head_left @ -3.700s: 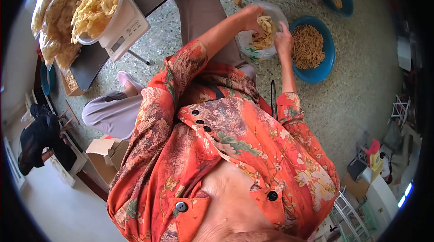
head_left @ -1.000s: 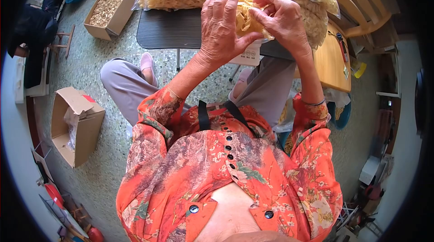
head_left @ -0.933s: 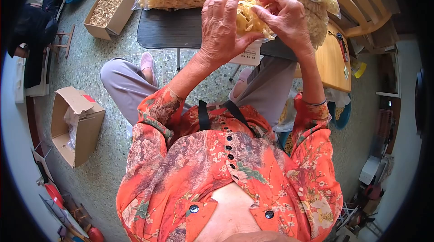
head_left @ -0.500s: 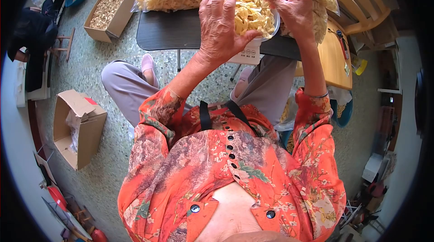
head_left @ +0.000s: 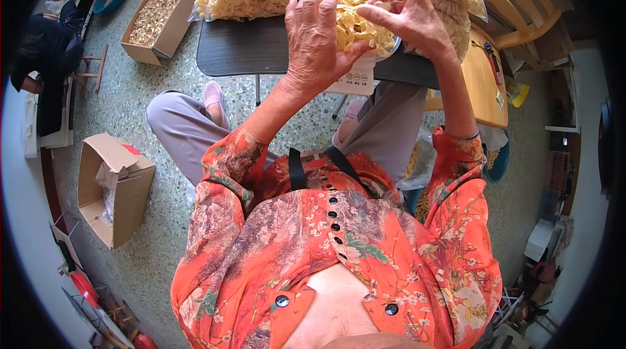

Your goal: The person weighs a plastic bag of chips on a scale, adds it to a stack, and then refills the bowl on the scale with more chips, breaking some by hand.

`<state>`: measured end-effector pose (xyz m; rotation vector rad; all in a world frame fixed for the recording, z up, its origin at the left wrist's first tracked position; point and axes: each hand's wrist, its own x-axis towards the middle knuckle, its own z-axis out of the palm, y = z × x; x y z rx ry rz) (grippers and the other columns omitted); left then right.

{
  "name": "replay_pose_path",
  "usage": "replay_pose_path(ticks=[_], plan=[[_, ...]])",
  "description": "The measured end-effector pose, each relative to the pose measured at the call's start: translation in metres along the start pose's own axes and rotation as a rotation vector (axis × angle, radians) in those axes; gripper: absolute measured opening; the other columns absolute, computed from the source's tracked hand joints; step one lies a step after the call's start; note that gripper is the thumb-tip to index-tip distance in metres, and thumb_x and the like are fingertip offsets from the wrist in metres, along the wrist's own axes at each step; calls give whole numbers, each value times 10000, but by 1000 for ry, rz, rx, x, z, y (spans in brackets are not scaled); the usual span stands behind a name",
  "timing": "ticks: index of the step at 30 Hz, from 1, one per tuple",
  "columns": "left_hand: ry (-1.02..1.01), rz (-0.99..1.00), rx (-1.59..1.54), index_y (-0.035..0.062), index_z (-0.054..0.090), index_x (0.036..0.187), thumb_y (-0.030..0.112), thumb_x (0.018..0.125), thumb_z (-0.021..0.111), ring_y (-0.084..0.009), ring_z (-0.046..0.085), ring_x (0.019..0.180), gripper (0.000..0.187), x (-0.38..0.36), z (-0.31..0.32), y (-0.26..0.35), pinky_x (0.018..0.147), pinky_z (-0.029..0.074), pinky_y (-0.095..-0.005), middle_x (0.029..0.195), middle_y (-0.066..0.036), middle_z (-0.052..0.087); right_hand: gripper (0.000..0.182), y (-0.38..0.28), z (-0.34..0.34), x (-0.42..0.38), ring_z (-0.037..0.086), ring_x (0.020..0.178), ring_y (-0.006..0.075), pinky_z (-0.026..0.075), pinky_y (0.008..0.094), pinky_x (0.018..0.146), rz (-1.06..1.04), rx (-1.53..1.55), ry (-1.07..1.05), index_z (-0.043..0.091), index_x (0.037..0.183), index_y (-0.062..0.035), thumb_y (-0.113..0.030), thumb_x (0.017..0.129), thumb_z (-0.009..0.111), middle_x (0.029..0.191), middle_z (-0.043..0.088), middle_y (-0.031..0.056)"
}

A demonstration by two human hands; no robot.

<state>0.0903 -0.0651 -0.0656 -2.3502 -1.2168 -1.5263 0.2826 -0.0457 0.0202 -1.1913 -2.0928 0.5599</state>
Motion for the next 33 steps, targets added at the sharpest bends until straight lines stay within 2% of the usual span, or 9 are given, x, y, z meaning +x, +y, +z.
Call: replay_pose_path(ticks=[1,9,14,17,20,24,28,30,33], plan=[[0,0,0,30,339,1478,458,714,842,-399,368,1356,1010,0,0,0,1139,257,-532,1443,-219,403,445,-1,2,1,690,824,205,560,362,782,-69,-134,23,697,1147,-126,-407,811,778,878,697,71],[13,-2,-49,21,340,1475,472,721,843,-385,381,1352,1012,3,3,0,1137,265,-520,1448,-214,406,357,-4,15,4,700,835,251,559,385,796,-101,-242,24,721,1067,-143,-344,774,756,881,695,100],[-1,-4,-50,22,340,1477,471,705,854,-388,382,1351,1030,4,4,1,1133,273,-516,1455,-213,404,222,-3,16,3,698,779,187,564,332,738,22,-36,-3,737,953,-72,-230,798,723,812,700,99],[-15,-7,-44,20,341,1478,456,693,865,-394,380,1350,1039,4,4,2,1130,275,-517,1458,-217,400,185,1,14,4,691,759,159,563,317,729,-59,-34,74,738,932,-62,-192,803,713,791,702,93],[-19,-6,-45,18,340,1479,444,682,874,-399,378,1349,1050,3,4,1,1129,276,-518,1459,-222,397,187,-3,5,5,683,744,126,562,306,700,0,24,87,740,941,-63,-190,805,716,793,700,78],[-15,-1,-51,17,338,1483,450,673,879,-400,378,1348,1066,3,3,2,1126,278,-519,1460,-228,393,174,-17,-7,4,617,743,32,531,206,613,89,80,98,715,1039,-46,-174,921,709,888,681,-14],[-11,-7,-92,15,340,1466,433,669,868,-389,359,1384,1043,3,7,0,1149,210,-563,1428,-222,408,104,-42,-20,1,610,668,50,490,220,595,161,104,211,705,969,-9,-82,895,713,787,682,7],[-8,7,-67,26,340,1484,461,669,882,-398,391,1341,1072,3,6,1,1127,285,-515,1455,-227,403,87,-40,-21,1,608,667,41,478,208,582,158,168,243,714,931,-17,-94,890,720,787,692,11],[-12,6,-64,32,344,1484,470,644,894,-399,393,1341,1095,3,6,2,1131,285,-511,1450,-224,410,90,-40,-26,2,607,653,45,471,198,575,166,321,258,717,941,-30,-106,894,730,773,689,5]])
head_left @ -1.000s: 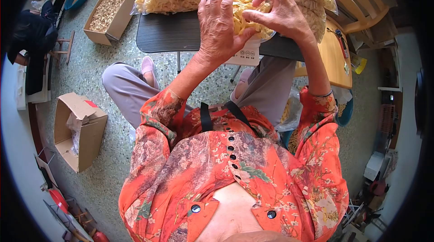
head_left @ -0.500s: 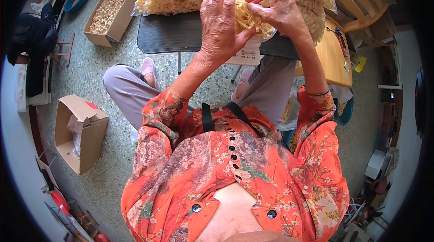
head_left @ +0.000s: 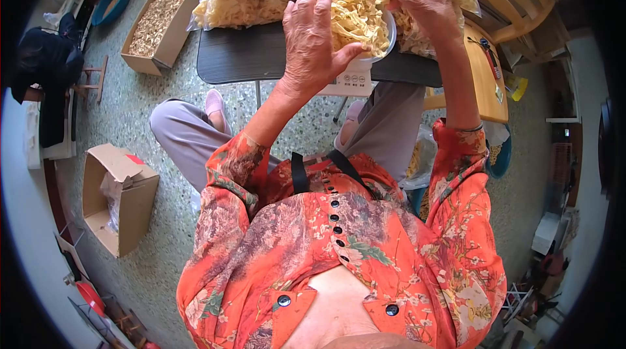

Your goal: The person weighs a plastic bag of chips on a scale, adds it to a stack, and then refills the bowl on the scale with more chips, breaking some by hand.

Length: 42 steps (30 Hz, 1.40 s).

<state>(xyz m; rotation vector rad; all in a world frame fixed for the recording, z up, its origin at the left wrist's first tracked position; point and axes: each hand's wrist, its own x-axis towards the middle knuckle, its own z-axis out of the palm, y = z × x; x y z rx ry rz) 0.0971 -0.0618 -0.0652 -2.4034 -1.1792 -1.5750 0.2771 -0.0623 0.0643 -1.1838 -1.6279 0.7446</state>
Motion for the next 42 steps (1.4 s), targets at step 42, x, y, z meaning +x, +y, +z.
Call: replay_pose_path(ticks=[42], plan=[[-10,22,71,3,410,1442,529,708,839,-395,437,1336,1000,2,5,-6,1124,304,-513,1374,-227,502,227,33,2,-1,641,864,57,538,223,717,-122,-333,-170,708,1094,-66,-163,890,726,990,701,4]])
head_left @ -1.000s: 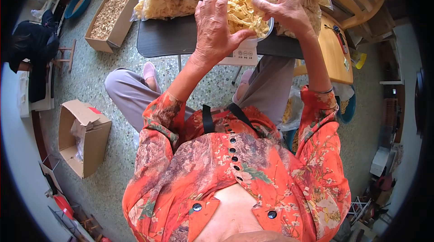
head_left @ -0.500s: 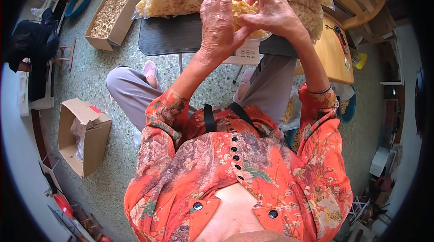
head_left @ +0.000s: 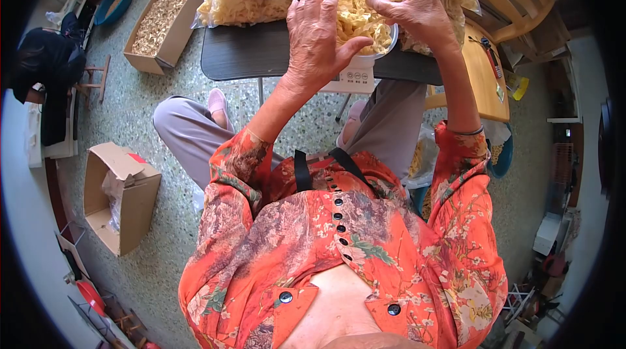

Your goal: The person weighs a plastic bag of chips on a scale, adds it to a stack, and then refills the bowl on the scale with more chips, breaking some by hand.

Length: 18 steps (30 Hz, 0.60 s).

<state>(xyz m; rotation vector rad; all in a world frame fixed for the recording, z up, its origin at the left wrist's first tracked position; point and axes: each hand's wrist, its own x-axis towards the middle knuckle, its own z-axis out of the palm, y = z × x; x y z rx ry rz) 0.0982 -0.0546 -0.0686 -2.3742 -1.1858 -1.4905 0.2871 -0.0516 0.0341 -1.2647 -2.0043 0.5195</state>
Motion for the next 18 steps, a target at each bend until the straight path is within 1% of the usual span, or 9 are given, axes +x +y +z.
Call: replay_pose_path(ticks=[1,3,4,6,7,9,13,16,18], plan=[[0,3,0,3,410,1442,529,708,839,-395,437,1336,1000,0,0,0,1124,304,-513,1374,-227,502,227,1,-1,0,641,864,57,538,223,717,0,0,3,708,1094,-66,-163,890,726,990,701,4],[15,-6,-34,-7,393,1448,546,683,850,-401,437,1328,1049,1,0,0,1121,306,-519,1384,-232,491,281,-2,-2,1,641,898,72,527,218,731,108,82,-10,681,1157,-47,-163,905,722,1038,693,25],[15,-2,-33,-7,393,1448,546,683,850,-401,437,1328,1049,0,0,2,1121,306,-519,1384,-232,491,281,-4,-4,-3,641,898,72,527,218,731,107,83,-6,681,1157,-47,-163,905,722,1038,693,25],[31,-20,-93,-17,370,1456,572,650,859,-408,432,1327,1112,1,-2,4,1117,308,-523,1396,-236,478,161,-29,-8,-8,646,734,71,525,227,641,193,146,113,709,1023,-18,-113,893,724,877,710,34],[31,-17,-92,-17,370,1456,572,650,859,-408,432,1327,1112,0,-1,5,1117,308,-523,1396,-236,478,161,-25,-7,-7,646,734,71,525,227,641,191,147,116,709,1023,-18,-113,893,724,877,710,34],[61,-13,-134,-16,327,1473,655,647,802,-399,419,1347,1165,-1,0,6,1138,233,-568,1375,-231,471,197,-18,-3,-3,657,794,84,539,240,699,60,211,191,711,1051,-23,-127,885,731,882,713,40],[30,-4,-96,-18,322,1473,660,677,781,-397,411,1355,1142,-5,5,0,1140,227,-573,1382,-231,467,211,-21,-7,-2,660,826,89,540,243,732,107,148,231,712,1063,-26,-135,884,733,895,717,42],[-8,-11,-40,-18,331,1469,635,699,782,-403,397,1365,1106,-5,8,0,1142,221,-573,1385,-239,464,207,-22,-9,-2,662,837,85,540,243,732,180,249,191,721,1048,-25,-143,879,740,910,724,40],[-10,-10,-44,-18,374,1448,604,717,787,-405,379,1379,1045,-5,6,2,1146,214,-573,1393,-243,462,202,-31,-9,-1,655,796,73,529,235,698,166,220,281,724,1052,-33,-146,885,731,876,721,17]])
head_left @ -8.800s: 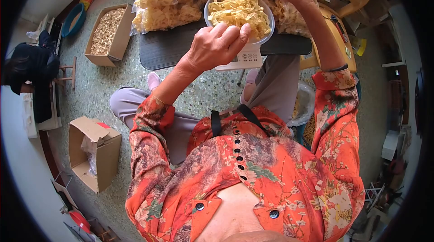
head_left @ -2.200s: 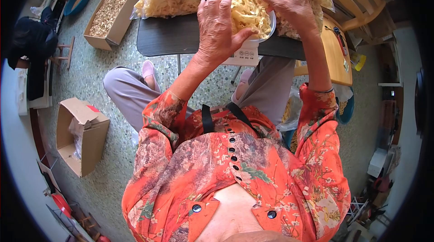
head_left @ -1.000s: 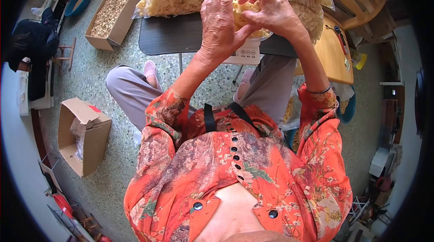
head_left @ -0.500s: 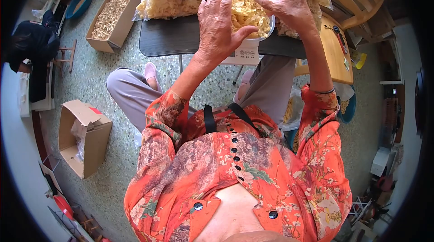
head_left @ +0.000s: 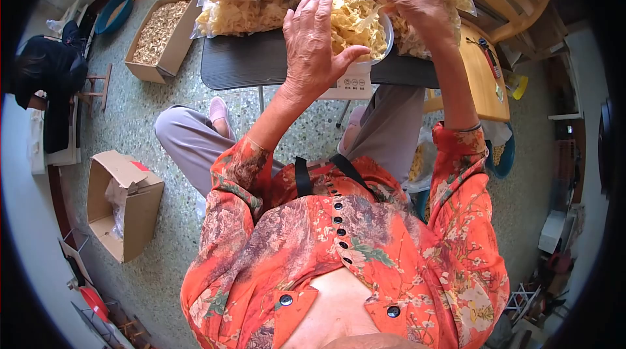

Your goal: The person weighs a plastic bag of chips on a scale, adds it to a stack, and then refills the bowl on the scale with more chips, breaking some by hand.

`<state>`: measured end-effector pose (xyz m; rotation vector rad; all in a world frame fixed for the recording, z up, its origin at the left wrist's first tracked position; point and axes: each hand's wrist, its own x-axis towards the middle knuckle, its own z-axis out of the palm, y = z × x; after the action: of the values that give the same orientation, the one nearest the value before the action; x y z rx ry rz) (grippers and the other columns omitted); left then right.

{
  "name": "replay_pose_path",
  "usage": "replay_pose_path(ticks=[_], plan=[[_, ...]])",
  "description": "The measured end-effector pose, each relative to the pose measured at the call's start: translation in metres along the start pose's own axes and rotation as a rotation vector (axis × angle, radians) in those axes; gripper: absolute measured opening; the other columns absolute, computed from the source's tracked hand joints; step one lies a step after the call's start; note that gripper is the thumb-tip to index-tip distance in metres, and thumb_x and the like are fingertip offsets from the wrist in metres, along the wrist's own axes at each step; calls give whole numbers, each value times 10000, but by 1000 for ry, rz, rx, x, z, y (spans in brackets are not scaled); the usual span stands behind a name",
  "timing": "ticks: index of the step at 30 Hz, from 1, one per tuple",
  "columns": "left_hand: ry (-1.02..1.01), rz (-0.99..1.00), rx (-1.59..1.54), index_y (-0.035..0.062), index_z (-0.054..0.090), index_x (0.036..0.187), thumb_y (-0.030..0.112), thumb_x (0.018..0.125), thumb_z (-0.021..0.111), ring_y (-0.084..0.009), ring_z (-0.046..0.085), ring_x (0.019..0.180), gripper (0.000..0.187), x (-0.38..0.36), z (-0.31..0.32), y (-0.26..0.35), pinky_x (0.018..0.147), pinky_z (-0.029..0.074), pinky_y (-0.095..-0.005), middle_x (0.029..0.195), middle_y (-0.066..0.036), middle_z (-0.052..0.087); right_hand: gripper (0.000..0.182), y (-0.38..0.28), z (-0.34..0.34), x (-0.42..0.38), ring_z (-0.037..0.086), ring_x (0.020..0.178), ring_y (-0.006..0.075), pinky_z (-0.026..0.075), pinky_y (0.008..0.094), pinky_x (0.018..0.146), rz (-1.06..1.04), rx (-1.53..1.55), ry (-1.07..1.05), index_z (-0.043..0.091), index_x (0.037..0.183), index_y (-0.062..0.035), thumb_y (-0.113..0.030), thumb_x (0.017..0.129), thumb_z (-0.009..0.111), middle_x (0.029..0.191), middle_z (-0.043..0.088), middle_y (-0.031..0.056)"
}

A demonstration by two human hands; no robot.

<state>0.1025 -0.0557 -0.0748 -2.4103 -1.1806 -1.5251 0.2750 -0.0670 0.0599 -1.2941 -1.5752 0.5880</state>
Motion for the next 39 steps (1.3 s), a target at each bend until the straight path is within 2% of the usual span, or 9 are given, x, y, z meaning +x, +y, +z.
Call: replay_pose_path(ticks=[5,14,15,17,18,19,27,36,39], plan=[[-24,2,33,-14,443,1406,551,725,802,-398,370,1387,955,-3,1,-3,1152,207,-573,1402,-241,460,204,-31,-8,-5,610,677,42,488,207,610,60,-165,54,724,1078,-48,-152,904,698,798,697,-28],[-62,53,-85,31,432,1434,433,700,837,-401,311,1417,930,-2,-4,-8,1164,174,-547,1438,-227,408,199,12,-12,20,582,643,38,498,207,543,15,209,53,690,1061,-21,-140,903,722,823,688,13],[-73,51,-112,49,419,1462,327,751,802,-390,328,1431,854,1,-12,-5,1171,234,-512,1466,-210,430,201,14,-13,19,585,645,40,502,210,544,11,204,70,684,1059,-15,-136,903,721,834,692,16],[5,175,-50,-7,475,1393,428,888,682,-387,531,1277,699,8,-24,3,1067,415,-519,1327,-239,565,200,25,-14,16,593,646,43,499,211,539,19,242,46,676,1056,-11,-127,901,723,844,693,16],[-62,62,-158,5,403,1434,217,864,683,-398,408,1361,670,6,-26,6,1114,339,-512,1387,-240,485,199,29,-13,15,596,648,44,501,210,543,-6,273,53,675,1057,-13,-127,901,726,842,695,18],[-144,-27,-265,-16,367,1460,256,843,679,-452,341,1393,744,7,-27,4,1159,260,-527,1423,-268,433,199,34,-12,15,600,650,45,503,209,548,-35,304,62,675,1057,-16,-126,900,728,841,696,20],[-92,-116,-446,-42,445,1402,265,996,498,-422,381,1368,511,10,-29,-11,1160,269,-467,1410,-239,476,257,32,-6,1,635,731,65,528,226,598,69,292,6,667,1116,-27,-165,910,734,913,707,24],[179,-337,-711,-44,543,1294,434,1068,425,-264,570,1196,543,18,-53,-17,1046,421,-368,1266,-170,599,301,39,-4,-2,636,780,83,530,234,652,163,281,41,656,1153,-29,-181,906,739,947,693,39],[391,-294,-913,-37,573,1236,451,1070,412,-225,666,1010,541,21,-68,-31,900,521,-328,1132,-153,668,303,59,-11,-3,593,707,68,504,234,608,42,422,-37,650,1162,-25,-162,906,734,894,671,23]])
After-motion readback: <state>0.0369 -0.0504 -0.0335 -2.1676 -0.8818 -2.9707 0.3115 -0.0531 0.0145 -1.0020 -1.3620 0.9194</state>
